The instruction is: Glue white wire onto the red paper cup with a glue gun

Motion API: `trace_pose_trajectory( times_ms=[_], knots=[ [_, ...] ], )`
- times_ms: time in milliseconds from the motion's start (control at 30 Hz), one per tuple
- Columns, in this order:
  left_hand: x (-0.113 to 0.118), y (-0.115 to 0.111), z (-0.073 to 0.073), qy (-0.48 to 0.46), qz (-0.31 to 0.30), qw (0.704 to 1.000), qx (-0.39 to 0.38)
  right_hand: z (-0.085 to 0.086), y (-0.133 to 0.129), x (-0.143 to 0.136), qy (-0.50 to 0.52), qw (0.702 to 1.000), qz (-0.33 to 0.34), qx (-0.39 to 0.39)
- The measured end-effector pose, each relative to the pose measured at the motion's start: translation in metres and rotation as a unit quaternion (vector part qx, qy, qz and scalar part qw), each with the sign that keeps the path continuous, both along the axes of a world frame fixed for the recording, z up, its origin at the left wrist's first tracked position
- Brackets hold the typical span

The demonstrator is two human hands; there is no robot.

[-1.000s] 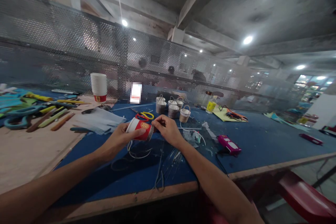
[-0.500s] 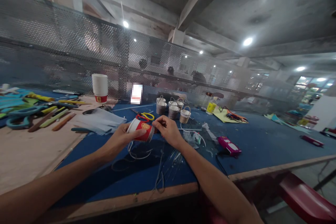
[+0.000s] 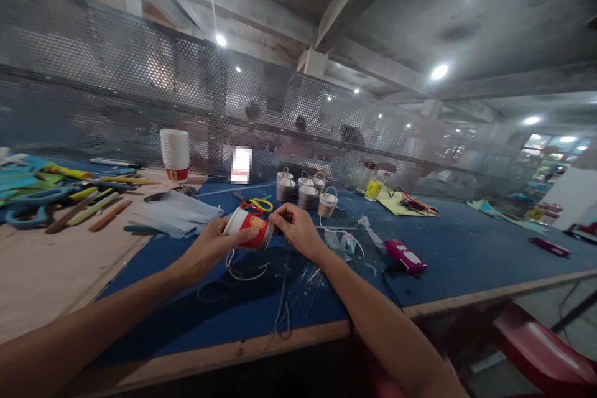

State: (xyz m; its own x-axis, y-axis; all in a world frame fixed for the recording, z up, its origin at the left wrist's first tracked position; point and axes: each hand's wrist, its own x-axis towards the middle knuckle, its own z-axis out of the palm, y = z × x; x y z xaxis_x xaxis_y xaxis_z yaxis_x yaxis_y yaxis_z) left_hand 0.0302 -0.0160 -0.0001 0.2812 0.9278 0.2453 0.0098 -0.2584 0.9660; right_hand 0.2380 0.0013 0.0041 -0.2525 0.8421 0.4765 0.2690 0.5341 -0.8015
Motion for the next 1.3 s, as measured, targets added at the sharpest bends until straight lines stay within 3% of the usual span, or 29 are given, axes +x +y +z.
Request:
trace_pose_trajectory(
  times_ms=[700, 1300],
  knots=[
    [0.0004, -0.0083, 0.0035, 0.028, 0.001, 0.999, 0.038, 0.0041, 0.0024, -0.0001, 0.02, 0.996, 0.033, -0.075],
    [0.0014, -0.002, 0.0043, 0.041, 0.031, 0.996, 0.076, 0.0068, -0.005, -0.0022, 0.074, 0.997, 0.017, -0.032]
  ],
)
